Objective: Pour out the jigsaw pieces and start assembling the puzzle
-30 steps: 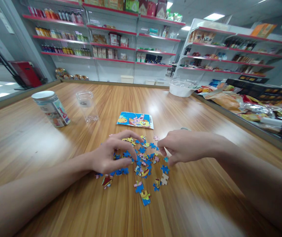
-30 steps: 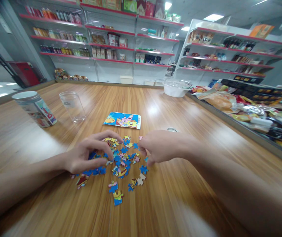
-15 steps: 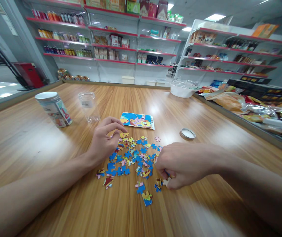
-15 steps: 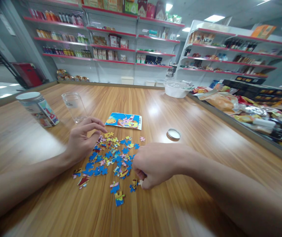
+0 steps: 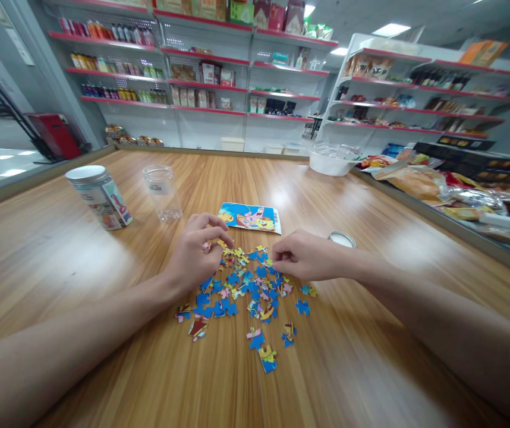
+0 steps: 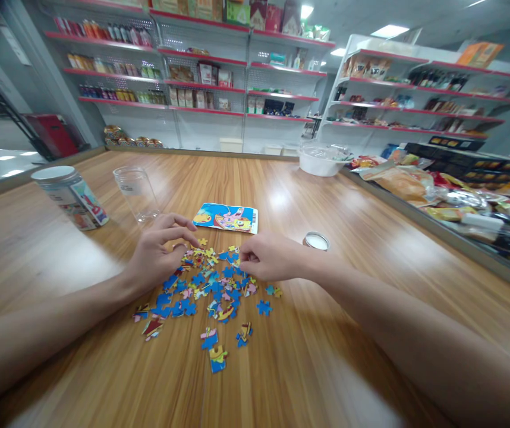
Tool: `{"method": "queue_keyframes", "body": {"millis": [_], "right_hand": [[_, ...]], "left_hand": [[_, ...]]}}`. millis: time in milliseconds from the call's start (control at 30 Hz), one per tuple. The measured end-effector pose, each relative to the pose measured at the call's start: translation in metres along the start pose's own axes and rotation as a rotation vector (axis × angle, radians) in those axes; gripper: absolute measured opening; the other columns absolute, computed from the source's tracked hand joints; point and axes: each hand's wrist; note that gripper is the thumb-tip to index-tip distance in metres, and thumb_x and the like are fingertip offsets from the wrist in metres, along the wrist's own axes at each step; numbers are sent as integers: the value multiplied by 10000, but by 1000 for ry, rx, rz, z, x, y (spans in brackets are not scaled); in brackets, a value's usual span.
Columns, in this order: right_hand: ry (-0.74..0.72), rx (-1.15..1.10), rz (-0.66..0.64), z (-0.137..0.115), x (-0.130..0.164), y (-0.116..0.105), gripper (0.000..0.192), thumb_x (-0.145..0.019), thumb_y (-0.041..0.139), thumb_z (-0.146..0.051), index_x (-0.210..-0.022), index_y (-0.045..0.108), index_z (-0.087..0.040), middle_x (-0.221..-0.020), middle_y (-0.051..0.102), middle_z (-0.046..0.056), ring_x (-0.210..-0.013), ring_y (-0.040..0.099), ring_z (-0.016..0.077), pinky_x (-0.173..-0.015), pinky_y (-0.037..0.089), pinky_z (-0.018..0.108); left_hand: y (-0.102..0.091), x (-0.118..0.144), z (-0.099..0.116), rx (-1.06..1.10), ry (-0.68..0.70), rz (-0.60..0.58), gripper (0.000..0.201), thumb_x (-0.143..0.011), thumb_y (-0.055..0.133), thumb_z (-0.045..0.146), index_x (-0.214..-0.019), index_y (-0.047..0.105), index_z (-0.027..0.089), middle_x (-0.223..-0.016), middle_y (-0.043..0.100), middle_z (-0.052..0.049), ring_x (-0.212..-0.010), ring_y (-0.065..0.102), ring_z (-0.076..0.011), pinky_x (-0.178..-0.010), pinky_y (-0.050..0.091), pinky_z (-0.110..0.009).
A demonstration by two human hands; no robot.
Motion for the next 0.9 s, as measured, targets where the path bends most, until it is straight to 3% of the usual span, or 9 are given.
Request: {"method": "queue_keyframes", "body": {"millis": [100, 200, 300, 367, 433, 600, 767, 833, 900], "right_hand": [[-9, -8, 12, -1, 1, 1, 135, -826, 620, -218, -727, 668, -139, -616, 600, -6, -537, 481, 83, -533, 316, 228], [-56, 55, 209, -6, 0, 9, 141, -859, 580, -211, -813, 697, -146, -694, 638, 23, -627, 546, 124, -608, 392, 257], [-280, 79, 361, -11, -3, 24, 329, -898, 611, -327, -1175, 660, -157, -1178, 645, 140, -1095, 584, 243, -923, 465, 399], [-367, 100, 295, -14, -4, 34, 593, -915, 596, -457, -1413, 491, -152, -1511, 403, 185, -1408, 344, 311, -1123, 323, 516], [-337, 103, 169, -16, -3, 40, 735, -951, 500, -542, -1522, 319, -115, -1616, 180, 193, -1504, 133, 325, -1195, 186, 555], [-208, 79, -7, -17, 0, 40, 752, -1002, 347, -537, -1553, 185, -50, -1621, 53, 185, -1513, 19, 324, -1222, 93, 566], [-212, 39, 58, -12, 1, 39, 653, -1025, 328, -440, -1530, 256, -33, -1602, 177, 193, -1510, 117, 287, -1233, 130, 531], [-222, 22, 116, -10, 1, 40, 581, -1029, 324, -367, -1507, 321, -35, -1583, 250, 192, -1497, 198, 261, -1231, 188, 501], [-277, -14, 161, -9, 0, 42, 508, -1018, 352, -303, -1454, 429, -53, -1540, 355, 186, -1466, 295, 250, -1207, 271, 494]], "left_hand": [[1, 0, -1, -59, 8, -29, 299, -735, 494, -5, -718, 708, 203, -944, 608, -47, -985, 576, -218, -897, 460, -434], [2, 2, 0, -194, 12, -99, 295, -740, 521, 18, -839, 725, 207, -1049, 591, -75, -1076, 535, -259, -959, 452, -476], [4, 5, 1, -344, 8, -247, 339, -807, 580, 155, -1136, 656, 181, -1227, 527, -139, -1219, 454, -333, -1020, 424, -564], [4, 7, 2, -385, 8, -348, 408, -866, 564, 255, -1264, 564, 167, -1342, 468, -170, -1306, 394, -360, -1052, 398, -604], [5, 8, 1, -395, 7, -434, 429, -918, 514, 315, -1316, 509, 156, -1427, 419, -185, -1367, 351, -363, -1092, 360, -616], [5, 8, -3, -367, 10, -568, 511, -991, 408, 419, -1405, 438, 122, -1516, 383, -195, -1446, 295, -351, -1166, 276, -599], [-3, 4, -1, -152, 138, -323, 514, -975, 406, 243, -1468, 370, 102, -1534, 386, -176, -1450, 338, -268, -1180, 343, -513], [-6, 3, -2, -105, 212, -217, 505, -937, 423, 167, -1438, 434, 108, -1487, 462, -160, -1414, 407, -251, -1167, 385, -493], [-6, 2, -5, -116, 240, -225, 457, -903, 435, 141, -1343, 554, 104, -1382, 576, -157, -1340, 505, -267, -1119, 450, -501]]}}
Point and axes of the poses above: each hand's wrist, its own x-axis away from the middle knuckle, its own y-axis out of the palm, z = x × y
